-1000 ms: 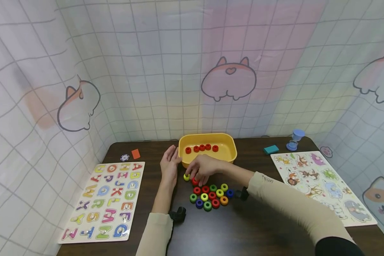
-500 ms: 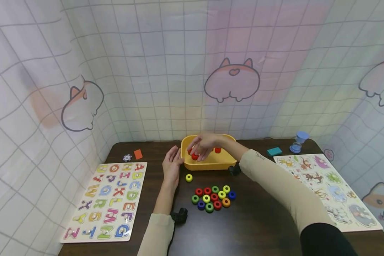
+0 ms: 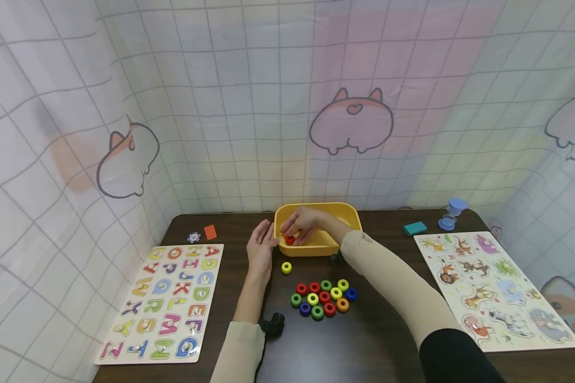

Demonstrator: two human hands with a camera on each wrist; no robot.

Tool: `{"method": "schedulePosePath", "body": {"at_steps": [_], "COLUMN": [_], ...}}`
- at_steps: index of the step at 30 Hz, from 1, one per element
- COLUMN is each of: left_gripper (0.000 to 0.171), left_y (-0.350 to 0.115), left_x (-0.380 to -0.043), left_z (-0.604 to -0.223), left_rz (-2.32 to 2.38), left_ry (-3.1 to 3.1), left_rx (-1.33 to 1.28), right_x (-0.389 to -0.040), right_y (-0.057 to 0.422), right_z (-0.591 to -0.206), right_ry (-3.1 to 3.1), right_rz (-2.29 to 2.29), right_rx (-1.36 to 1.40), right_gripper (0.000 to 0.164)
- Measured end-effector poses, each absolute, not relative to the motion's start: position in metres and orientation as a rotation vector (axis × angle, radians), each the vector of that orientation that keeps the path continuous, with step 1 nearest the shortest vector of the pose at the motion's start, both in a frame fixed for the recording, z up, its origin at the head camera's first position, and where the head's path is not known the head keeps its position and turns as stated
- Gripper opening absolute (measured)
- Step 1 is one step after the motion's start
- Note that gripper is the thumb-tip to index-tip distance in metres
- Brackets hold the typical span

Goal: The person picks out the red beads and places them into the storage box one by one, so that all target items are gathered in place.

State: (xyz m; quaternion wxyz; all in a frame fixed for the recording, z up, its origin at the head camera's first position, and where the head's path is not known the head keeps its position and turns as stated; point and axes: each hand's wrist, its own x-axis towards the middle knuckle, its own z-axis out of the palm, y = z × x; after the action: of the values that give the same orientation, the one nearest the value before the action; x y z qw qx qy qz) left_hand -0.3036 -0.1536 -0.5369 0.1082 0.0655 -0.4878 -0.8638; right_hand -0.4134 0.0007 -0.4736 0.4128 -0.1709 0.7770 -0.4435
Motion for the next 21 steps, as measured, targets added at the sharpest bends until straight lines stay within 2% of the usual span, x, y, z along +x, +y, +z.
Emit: {"method": "schedulePosePath", "body": {"at_steps": [5, 10, 16, 21], "left_gripper": [0.063, 0.063, 0.063, 0.063], "left_y": [-0.151, -0.150, -0.151, -0.152], "left_x": [-0.305, -0.307, -0.307, -0.306], "left_z": [-0.537, -0.535, -0.537, -0.540], "left_rz": [-2.538, -2.522, -2.533, -2.536], "left_ry": [-1.437, -1.454, -1.443, -1.435], "left_rx": [0.171, 0.180, 0.197, 0.201], "right_x": [-0.410, -0.400, -0.358, -0.323], "right_y": [0.008, 0.021, 0.040, 0.046], "right_z": [-0.468, -0.443, -0.417, -0.429], "right_ry": [2.008, 2.078, 2.060, 2.022], "right_rz": [-1.154, -1.199, -1.131, -1.010], "right_rx": [-0.445, -0.544, -0.745, -0.838], "right_gripper": [0.035, 0.028, 0.022, 0.021]}}
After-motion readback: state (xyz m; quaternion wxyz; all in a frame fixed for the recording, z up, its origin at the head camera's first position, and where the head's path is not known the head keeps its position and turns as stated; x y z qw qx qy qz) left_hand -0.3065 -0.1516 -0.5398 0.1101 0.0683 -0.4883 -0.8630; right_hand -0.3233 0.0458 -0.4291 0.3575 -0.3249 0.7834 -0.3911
